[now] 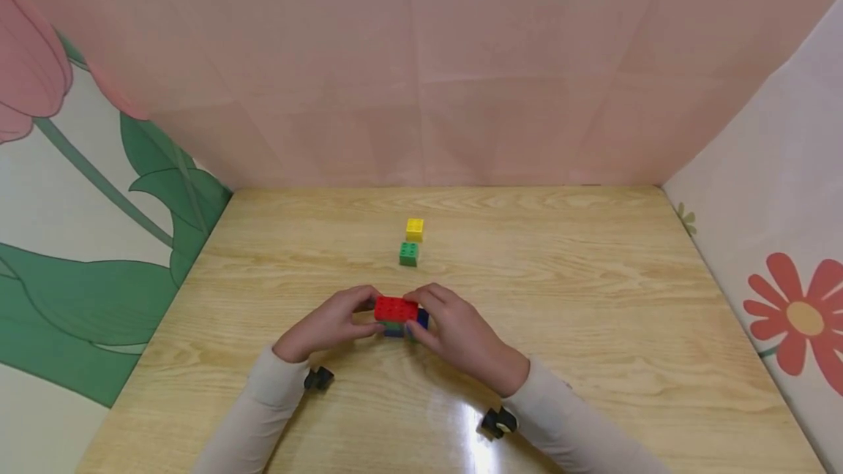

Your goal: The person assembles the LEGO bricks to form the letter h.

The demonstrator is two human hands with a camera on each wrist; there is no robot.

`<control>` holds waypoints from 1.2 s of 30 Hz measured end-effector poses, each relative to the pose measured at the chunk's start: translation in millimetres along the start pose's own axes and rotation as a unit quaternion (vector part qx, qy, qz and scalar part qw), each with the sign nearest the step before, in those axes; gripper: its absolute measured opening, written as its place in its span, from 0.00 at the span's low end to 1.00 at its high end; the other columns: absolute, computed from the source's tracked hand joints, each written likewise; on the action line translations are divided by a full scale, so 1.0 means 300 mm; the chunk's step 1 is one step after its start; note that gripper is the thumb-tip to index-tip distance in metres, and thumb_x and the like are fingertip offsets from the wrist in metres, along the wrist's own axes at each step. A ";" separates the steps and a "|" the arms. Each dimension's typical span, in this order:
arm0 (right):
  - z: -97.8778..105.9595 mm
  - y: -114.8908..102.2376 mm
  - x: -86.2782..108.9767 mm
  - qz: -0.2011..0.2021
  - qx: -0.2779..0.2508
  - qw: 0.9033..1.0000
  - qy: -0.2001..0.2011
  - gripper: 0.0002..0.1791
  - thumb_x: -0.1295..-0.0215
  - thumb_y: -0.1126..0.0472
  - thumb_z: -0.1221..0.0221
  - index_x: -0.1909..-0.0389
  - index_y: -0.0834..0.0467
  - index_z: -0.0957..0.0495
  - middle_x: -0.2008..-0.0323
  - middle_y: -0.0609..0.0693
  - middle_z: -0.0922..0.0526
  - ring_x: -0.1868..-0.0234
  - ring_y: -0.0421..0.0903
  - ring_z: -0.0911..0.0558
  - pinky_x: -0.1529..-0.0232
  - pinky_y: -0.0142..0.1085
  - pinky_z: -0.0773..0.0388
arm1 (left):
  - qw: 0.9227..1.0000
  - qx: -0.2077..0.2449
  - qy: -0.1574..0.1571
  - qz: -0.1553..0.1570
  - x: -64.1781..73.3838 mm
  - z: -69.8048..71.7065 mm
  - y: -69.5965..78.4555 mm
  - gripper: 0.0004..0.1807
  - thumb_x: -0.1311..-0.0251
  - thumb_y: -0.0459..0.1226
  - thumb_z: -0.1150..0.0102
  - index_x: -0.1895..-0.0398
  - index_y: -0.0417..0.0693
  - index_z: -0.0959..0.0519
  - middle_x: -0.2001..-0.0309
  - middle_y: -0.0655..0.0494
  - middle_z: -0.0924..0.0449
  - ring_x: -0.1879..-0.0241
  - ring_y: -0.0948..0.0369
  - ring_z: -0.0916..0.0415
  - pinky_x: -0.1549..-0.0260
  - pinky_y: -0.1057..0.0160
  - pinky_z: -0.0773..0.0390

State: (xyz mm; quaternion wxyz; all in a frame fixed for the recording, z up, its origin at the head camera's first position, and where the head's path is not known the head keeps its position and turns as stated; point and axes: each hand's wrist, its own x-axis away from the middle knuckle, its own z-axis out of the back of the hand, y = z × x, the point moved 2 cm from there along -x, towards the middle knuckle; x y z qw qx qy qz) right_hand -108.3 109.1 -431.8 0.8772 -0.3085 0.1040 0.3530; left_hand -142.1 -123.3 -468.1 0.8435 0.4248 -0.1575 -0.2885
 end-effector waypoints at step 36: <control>0.000 -0.008 -0.003 0.031 0.023 0.999 0.002 0.21 0.42 0.58 0.31 0.47 0.56 0.20 0.53 0.46 0.21 0.54 0.41 0.20 0.56 0.33 0.19 | 0.999 -0.037 -0.030 -0.004 -0.005 0.014 0.019 0.14 0.40 0.41 0.32 0.55 0.54 0.26 0.54 0.67 0.21 0.46 0.66 0.26 0.44 0.64 0.27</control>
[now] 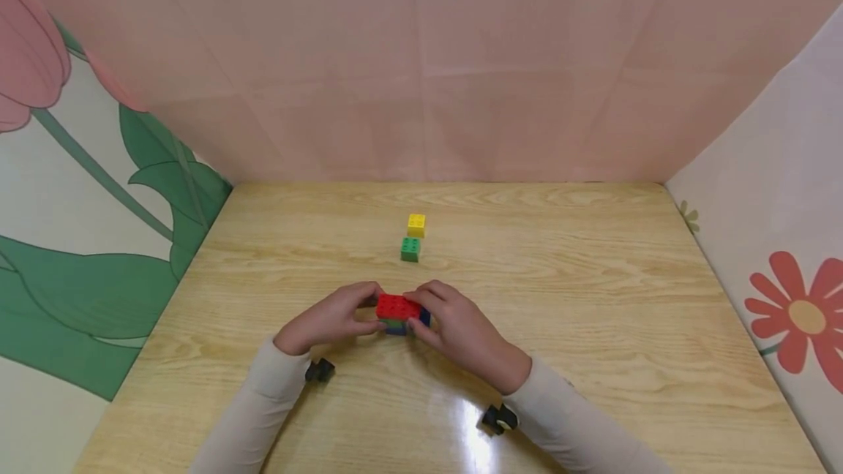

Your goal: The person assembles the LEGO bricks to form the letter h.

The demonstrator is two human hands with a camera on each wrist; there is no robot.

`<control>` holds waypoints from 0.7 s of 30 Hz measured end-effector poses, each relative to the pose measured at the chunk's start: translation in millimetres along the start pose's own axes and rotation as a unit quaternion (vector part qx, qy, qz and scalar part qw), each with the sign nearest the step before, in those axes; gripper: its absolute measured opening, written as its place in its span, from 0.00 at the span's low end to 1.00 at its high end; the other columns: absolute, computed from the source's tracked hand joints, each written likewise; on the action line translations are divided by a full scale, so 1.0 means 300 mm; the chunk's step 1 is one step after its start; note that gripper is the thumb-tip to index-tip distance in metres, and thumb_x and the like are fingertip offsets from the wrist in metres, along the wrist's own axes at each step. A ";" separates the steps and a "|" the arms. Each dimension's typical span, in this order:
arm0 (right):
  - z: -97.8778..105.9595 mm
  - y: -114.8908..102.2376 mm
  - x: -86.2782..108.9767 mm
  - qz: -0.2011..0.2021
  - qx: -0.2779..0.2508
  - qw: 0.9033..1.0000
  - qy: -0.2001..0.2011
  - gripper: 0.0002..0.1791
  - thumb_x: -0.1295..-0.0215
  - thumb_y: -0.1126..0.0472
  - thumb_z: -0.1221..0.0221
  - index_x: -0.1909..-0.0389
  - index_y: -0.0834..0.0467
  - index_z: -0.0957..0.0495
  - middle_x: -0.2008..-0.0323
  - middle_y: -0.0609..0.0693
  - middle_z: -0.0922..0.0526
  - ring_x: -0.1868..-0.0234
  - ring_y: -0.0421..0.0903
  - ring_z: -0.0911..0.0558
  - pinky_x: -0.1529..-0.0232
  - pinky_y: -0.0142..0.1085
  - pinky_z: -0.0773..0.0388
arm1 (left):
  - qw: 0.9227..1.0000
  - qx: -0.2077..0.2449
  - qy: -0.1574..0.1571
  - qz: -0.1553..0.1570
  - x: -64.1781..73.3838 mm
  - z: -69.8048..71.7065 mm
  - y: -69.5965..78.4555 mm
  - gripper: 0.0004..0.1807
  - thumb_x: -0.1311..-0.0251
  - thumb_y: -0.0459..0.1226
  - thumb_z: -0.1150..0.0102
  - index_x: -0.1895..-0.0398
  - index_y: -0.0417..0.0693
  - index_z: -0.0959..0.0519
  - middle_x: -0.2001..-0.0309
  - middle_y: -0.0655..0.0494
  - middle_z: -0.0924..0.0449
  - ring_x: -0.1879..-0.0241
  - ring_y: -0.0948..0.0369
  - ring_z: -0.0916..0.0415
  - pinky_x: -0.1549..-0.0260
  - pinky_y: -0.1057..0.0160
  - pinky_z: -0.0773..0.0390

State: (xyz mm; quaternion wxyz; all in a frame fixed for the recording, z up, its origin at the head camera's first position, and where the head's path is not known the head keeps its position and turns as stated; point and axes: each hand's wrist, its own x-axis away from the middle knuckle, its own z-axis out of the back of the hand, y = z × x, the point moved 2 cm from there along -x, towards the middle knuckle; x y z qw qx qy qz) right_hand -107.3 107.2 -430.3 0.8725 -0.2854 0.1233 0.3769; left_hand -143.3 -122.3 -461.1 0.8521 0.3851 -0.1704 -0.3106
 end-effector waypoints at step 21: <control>0.010 0.001 -0.003 0.004 0.027 0.999 -0.016 0.22 0.43 0.57 0.31 0.47 0.56 0.20 0.55 0.46 0.21 0.57 0.39 0.21 0.59 0.32 0.19 | 1.000 0.004 -0.015 0.001 -0.005 0.006 0.001 0.15 0.41 0.41 0.32 0.55 0.53 0.26 0.55 0.66 0.21 0.45 0.65 0.25 0.43 0.64 0.27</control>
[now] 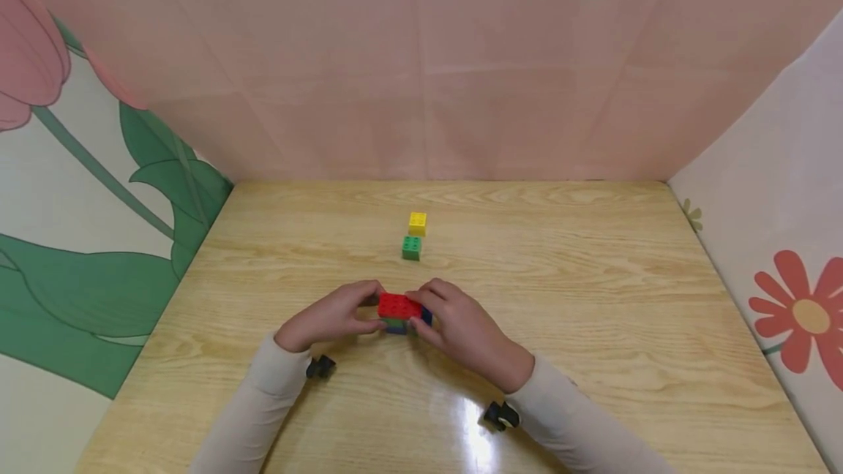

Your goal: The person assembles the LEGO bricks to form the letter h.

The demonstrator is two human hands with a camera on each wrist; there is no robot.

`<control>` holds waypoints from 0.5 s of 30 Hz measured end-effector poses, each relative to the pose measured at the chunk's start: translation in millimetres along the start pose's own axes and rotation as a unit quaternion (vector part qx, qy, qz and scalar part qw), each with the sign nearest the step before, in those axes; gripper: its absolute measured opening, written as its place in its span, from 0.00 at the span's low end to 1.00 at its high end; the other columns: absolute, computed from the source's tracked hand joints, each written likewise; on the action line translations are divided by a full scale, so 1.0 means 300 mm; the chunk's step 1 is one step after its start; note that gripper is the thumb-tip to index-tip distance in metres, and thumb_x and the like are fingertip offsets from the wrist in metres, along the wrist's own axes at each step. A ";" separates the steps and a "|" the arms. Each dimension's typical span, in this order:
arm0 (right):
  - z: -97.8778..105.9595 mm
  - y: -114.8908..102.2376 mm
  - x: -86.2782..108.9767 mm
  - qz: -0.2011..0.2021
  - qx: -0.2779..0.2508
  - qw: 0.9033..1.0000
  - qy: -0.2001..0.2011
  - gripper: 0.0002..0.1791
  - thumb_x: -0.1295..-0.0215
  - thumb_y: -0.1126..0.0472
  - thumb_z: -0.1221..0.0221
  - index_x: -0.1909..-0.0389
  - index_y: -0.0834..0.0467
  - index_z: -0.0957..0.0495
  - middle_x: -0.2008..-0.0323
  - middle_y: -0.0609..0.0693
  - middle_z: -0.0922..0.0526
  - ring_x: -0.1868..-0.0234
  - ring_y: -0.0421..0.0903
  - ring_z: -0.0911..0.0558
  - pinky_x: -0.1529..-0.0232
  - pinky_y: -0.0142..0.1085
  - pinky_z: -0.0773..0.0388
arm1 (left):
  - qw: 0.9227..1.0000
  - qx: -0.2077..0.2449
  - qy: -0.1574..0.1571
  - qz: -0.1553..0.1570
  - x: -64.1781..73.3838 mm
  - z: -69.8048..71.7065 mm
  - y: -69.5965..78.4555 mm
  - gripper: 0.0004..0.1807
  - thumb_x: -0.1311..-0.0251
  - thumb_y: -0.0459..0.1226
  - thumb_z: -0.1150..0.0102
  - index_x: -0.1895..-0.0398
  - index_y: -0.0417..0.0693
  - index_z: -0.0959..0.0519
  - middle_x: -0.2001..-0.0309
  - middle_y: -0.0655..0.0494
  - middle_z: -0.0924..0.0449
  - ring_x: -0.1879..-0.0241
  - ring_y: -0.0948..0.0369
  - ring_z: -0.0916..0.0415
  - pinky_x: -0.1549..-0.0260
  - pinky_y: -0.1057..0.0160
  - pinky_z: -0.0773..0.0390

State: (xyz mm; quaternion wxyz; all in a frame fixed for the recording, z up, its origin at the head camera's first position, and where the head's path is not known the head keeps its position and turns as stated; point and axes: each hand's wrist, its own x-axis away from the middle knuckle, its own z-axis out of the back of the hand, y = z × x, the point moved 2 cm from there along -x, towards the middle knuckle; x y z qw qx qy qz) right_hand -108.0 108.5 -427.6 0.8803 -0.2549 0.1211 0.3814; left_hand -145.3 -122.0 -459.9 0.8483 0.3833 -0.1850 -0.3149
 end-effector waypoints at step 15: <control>0.005 -0.007 -0.016 0.003 -0.002 1.000 -0.012 0.20 0.42 0.58 0.32 0.49 0.58 0.20 0.60 0.46 0.23 0.67 0.42 0.22 0.70 0.28 0.23 | 1.000 -0.016 0.004 -0.004 -0.003 -0.004 -0.009 0.14 0.40 0.42 0.33 0.55 0.53 0.26 0.55 0.66 0.22 0.46 0.66 0.25 0.44 0.65 0.27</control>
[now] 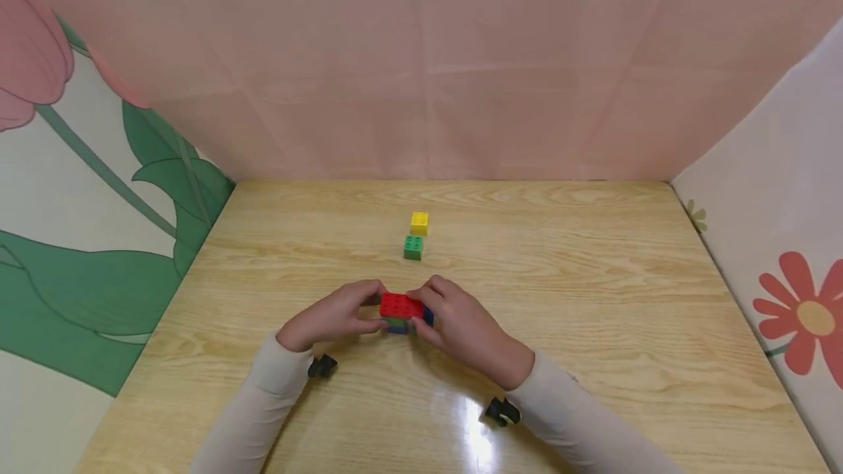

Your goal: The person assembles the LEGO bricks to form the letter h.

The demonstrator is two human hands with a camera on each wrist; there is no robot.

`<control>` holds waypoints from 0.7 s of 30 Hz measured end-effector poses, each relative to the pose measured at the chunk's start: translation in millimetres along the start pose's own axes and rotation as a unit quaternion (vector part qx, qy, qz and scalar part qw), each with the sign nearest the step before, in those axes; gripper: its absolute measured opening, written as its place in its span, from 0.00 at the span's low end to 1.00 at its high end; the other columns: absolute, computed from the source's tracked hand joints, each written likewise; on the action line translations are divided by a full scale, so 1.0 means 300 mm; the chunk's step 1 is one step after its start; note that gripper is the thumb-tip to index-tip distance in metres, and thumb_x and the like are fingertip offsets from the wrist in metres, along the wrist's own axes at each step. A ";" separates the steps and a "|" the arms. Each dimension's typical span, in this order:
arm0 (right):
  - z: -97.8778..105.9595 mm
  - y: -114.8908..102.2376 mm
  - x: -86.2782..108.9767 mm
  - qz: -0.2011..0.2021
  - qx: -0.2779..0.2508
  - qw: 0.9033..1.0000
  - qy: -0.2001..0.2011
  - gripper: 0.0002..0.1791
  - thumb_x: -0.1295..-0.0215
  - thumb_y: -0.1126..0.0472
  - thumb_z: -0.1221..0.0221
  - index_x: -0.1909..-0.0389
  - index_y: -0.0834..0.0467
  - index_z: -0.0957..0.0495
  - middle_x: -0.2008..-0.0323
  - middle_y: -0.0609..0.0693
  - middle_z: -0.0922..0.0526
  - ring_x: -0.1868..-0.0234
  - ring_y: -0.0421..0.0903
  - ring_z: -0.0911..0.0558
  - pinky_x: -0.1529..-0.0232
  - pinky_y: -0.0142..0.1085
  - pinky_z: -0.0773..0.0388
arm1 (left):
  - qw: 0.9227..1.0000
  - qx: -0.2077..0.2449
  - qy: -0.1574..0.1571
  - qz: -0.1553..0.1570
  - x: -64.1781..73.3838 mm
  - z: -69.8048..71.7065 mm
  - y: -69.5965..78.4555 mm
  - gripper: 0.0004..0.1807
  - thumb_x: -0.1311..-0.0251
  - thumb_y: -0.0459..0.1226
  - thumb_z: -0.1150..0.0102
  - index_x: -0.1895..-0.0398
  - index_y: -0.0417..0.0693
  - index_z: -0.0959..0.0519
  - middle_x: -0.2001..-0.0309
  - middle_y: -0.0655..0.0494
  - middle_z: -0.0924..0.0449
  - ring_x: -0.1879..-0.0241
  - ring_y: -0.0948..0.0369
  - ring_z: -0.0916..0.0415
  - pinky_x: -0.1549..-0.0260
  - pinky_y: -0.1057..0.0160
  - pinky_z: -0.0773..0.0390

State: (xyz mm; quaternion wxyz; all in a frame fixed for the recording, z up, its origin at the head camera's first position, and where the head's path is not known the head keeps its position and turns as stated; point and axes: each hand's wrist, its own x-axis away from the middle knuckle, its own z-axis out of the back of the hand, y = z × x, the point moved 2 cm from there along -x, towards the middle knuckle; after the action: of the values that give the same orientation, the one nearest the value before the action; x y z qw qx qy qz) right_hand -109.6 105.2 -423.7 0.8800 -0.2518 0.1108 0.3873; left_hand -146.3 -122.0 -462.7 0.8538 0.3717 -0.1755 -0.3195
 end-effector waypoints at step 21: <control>-0.006 0.007 0.001 -0.001 0.004 1.000 0.002 0.20 0.42 0.56 0.32 0.48 0.54 0.20 0.60 0.44 0.24 0.65 0.40 0.23 0.67 0.31 0.22 | 1.000 0.002 0.001 -0.011 0.003 0.001 0.002 0.15 0.40 0.41 0.33 0.53 0.52 0.26 0.54 0.65 0.21 0.46 0.66 0.25 0.44 0.66 0.28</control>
State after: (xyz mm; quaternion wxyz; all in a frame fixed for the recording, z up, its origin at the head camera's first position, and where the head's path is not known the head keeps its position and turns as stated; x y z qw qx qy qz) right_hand -111.0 105.6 -425.9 0.8810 -0.2492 0.1135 0.3858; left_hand -145.5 -122.5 -461.8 0.8496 0.3758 -0.1710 -0.3281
